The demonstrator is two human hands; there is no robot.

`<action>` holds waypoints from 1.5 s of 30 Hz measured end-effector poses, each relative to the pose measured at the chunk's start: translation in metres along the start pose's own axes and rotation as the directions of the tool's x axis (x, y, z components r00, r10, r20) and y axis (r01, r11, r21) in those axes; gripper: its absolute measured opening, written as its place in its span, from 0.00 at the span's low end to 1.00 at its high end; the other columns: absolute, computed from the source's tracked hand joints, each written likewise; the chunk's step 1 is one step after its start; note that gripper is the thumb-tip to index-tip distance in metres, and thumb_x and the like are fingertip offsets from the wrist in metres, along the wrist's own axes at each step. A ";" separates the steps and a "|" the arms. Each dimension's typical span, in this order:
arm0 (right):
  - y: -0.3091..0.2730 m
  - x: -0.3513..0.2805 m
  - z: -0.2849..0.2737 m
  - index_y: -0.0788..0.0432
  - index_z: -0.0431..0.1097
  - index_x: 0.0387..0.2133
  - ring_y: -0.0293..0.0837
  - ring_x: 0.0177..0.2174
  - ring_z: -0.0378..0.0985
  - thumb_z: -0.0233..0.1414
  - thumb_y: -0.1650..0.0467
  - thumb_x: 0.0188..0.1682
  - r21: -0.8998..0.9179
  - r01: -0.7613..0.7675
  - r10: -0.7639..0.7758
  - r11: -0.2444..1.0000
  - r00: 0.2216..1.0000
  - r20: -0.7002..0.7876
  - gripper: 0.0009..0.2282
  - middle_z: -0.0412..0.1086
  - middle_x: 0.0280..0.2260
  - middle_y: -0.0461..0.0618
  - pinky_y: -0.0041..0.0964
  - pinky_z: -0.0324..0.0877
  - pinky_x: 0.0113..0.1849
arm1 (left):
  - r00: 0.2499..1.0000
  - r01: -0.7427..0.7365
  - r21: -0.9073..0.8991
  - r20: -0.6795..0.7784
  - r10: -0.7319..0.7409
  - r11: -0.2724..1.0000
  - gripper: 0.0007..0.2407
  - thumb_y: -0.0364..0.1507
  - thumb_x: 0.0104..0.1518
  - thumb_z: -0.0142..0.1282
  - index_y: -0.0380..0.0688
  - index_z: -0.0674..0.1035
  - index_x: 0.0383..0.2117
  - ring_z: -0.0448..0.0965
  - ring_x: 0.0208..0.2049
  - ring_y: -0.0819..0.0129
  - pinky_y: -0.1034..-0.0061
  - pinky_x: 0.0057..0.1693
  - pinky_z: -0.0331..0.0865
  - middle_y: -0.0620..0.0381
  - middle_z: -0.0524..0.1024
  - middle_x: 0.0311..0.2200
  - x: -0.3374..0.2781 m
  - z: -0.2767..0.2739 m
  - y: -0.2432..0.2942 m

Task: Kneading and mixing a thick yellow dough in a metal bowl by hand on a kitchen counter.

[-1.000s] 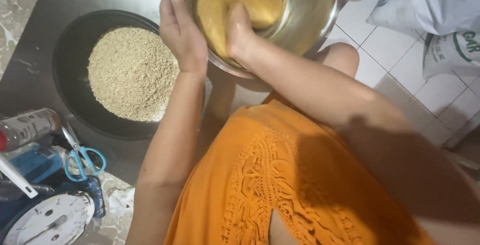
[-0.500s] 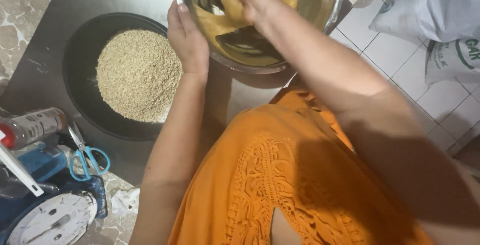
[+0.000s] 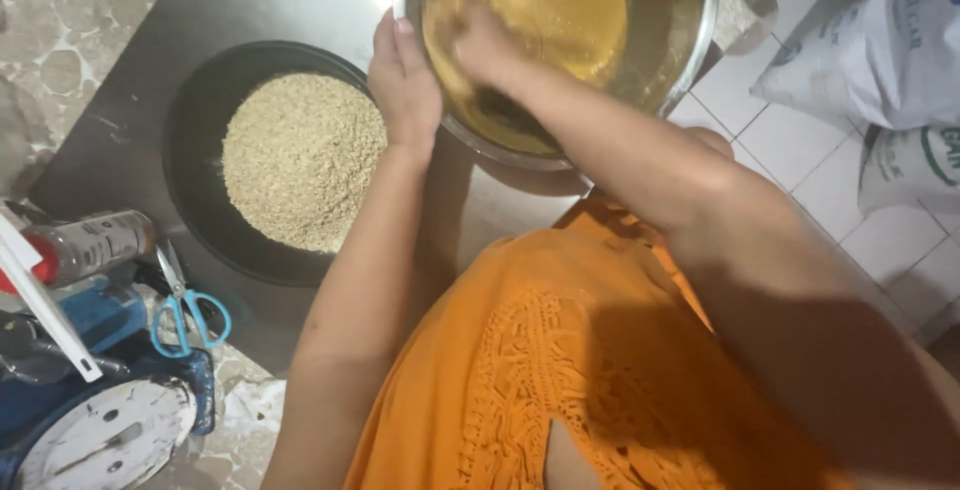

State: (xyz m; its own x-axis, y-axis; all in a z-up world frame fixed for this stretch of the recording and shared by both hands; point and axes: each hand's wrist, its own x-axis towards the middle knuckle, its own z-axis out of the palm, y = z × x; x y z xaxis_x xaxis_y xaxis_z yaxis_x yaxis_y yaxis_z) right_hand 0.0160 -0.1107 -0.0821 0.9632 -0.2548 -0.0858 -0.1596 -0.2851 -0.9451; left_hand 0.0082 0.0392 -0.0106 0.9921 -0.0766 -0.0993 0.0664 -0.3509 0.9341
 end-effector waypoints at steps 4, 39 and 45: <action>0.009 -0.052 -0.025 0.49 0.73 0.31 0.46 0.30 0.73 0.49 0.59 0.57 -0.287 0.025 0.083 0.958 0.930 0.359 0.12 0.74 0.29 0.46 0.45 0.68 0.34 | 0.998 0.006 0.114 -0.057 0.000 0.993 0.21 0.43 0.68 0.33 0.46 0.79 0.52 0.81 0.52 0.47 0.59 0.58 0.70 0.47 0.84 0.49 0.003 0.016 -0.018; -0.068 -0.050 -0.020 0.50 0.84 0.40 0.53 0.50 0.81 0.60 0.58 0.47 -0.768 0.031 0.372 0.640 0.862 0.345 0.14 0.82 0.44 0.52 0.49 0.76 0.50 | 0.987 0.150 -0.018 0.056 -0.149 0.988 0.21 0.43 0.72 0.35 0.47 0.73 0.63 0.77 0.59 0.41 0.49 0.66 0.68 0.37 0.79 0.53 -0.017 -0.019 0.041; -0.113 -0.078 -0.046 0.58 0.84 0.43 0.59 0.52 0.80 0.56 0.57 0.48 -0.788 -0.011 0.453 0.616 0.822 0.344 0.20 0.81 0.47 0.59 0.53 0.75 0.52 | 0.983 0.172 -0.040 0.074 -0.169 0.984 0.22 0.43 0.71 0.34 0.47 0.73 0.62 0.77 0.59 0.42 0.49 0.66 0.69 0.37 0.80 0.53 -0.020 -0.022 0.049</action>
State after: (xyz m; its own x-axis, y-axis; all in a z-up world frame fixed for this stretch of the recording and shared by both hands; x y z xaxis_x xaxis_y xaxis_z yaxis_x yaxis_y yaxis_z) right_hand -0.0506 -0.1012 0.0463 0.7940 -0.0213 -0.6075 -0.2789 -0.9008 -0.3330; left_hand -0.0058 0.0440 0.0448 0.9559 -0.0856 -0.2808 0.2402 -0.3217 0.9159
